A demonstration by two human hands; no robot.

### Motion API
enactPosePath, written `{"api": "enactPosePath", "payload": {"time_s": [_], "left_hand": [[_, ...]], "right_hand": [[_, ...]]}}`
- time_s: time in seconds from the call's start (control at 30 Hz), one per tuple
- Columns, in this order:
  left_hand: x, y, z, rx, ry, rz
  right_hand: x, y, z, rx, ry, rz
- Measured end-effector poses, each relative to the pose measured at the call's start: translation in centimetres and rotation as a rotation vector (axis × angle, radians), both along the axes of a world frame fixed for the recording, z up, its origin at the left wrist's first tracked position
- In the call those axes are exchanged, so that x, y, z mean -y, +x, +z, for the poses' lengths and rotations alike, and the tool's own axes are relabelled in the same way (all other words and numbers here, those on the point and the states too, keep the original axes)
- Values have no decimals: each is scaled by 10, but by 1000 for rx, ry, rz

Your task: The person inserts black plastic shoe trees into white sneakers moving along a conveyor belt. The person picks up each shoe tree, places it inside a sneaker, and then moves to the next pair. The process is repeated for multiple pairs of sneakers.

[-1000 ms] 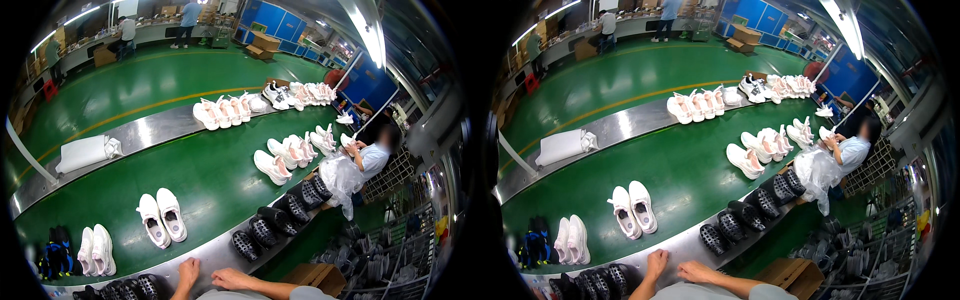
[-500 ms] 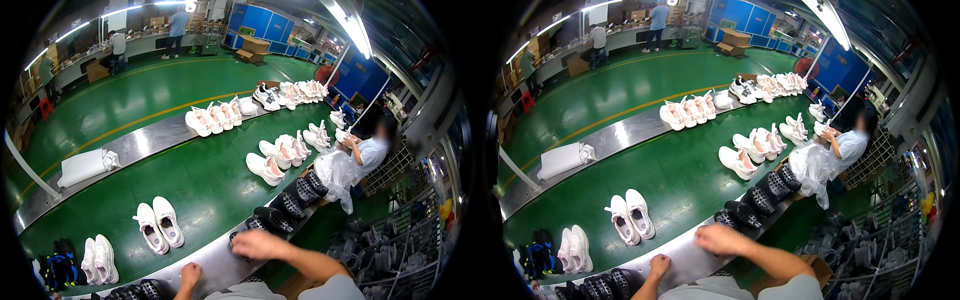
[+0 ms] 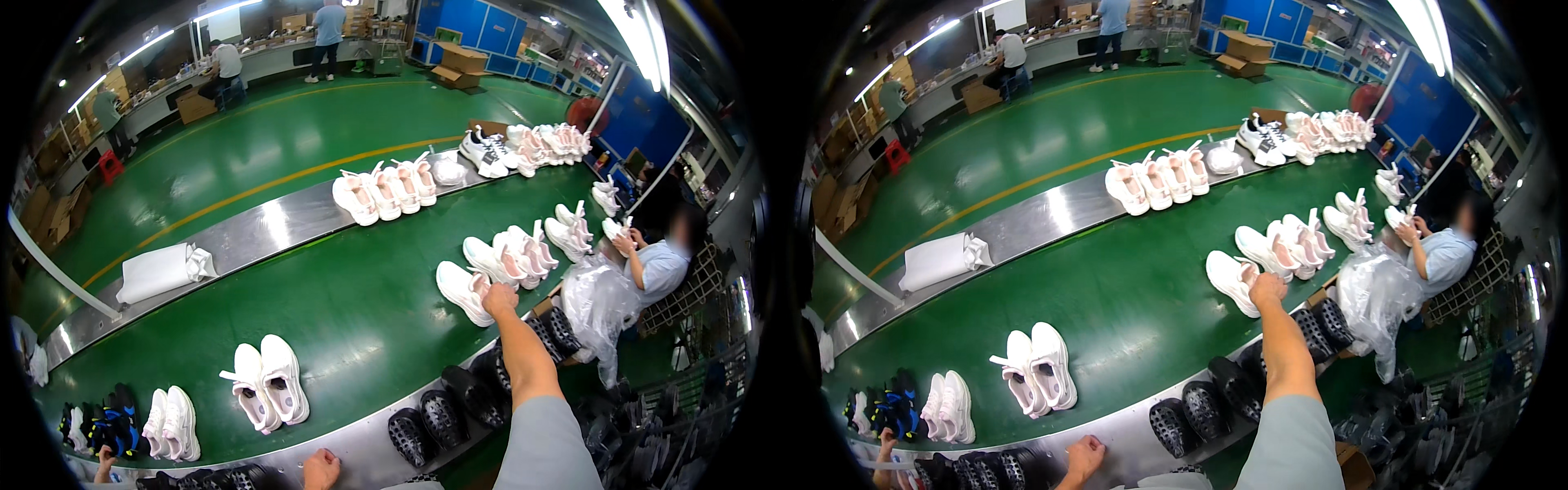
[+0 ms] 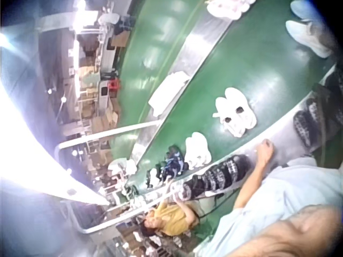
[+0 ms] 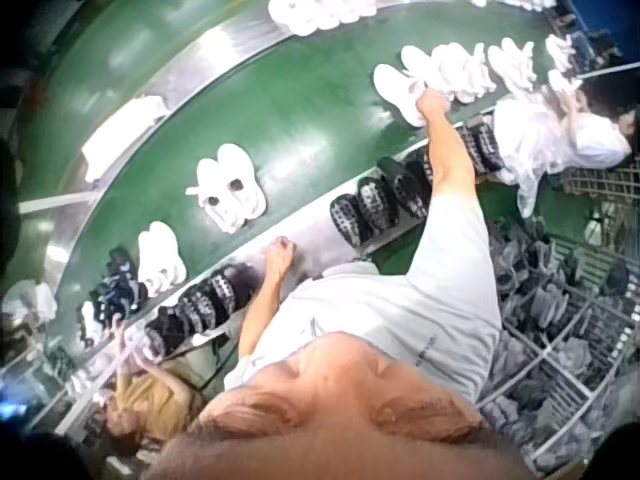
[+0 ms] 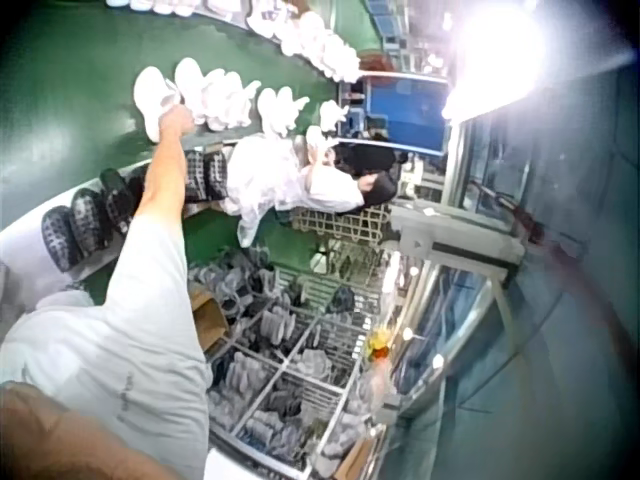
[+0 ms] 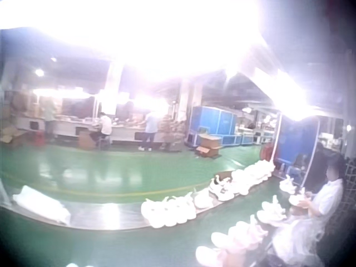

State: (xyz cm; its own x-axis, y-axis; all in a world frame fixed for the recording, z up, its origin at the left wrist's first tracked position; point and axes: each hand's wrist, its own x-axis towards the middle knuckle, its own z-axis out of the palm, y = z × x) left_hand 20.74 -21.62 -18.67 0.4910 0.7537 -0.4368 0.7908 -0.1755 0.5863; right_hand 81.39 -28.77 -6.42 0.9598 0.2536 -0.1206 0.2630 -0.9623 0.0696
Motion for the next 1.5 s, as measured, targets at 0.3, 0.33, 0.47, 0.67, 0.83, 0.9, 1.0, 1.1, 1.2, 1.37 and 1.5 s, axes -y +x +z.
{"api": "enactPosePath", "payload": {"time_s": [0.3, 0.33, 0.47, 0.67, 0.83, 0.9, 1.0, 1.1, 1.2, 1.37, 1.5], "left_hand": [[4, 13, 28, -19, -54, -159], [5, 15, 29, -18, -33, -154], [9, 12, 27, 42, 84, -164], [-2, 27, 32, -54, -85, -86], [1, 12, 28, -34, -57, -66], [1, 7, 31, -52, -105, -47], [0, 7, 35, -28, -118, -44], [-1, 0, 22, 28, -113, -66], [-4, 2, 17, 64, -112, -112], [-6, -3, 9, 99, -159, -101], [-7, -10, 0, 202, -156, -98]], "right_hand": [[2, 73, -48, -19, 94, 145], [1, 77, -48, 124, 194, 147], [-4, 92, -50, 307, 251, -21], [27, 137, -58, -8, 257, 138], [-43, 83, -45, -148, 163, 562], [-84, 31, -33, -208, 189, 486], [-124, -45, -27, -254, 224, 536], [-158, -147, -31, -251, 243, 509], [-161, -221, -33, -276, 252, 552], [-120, -306, 11, -299, 656, 640], [-10, -366, 86, -138, 649, 551]]}}
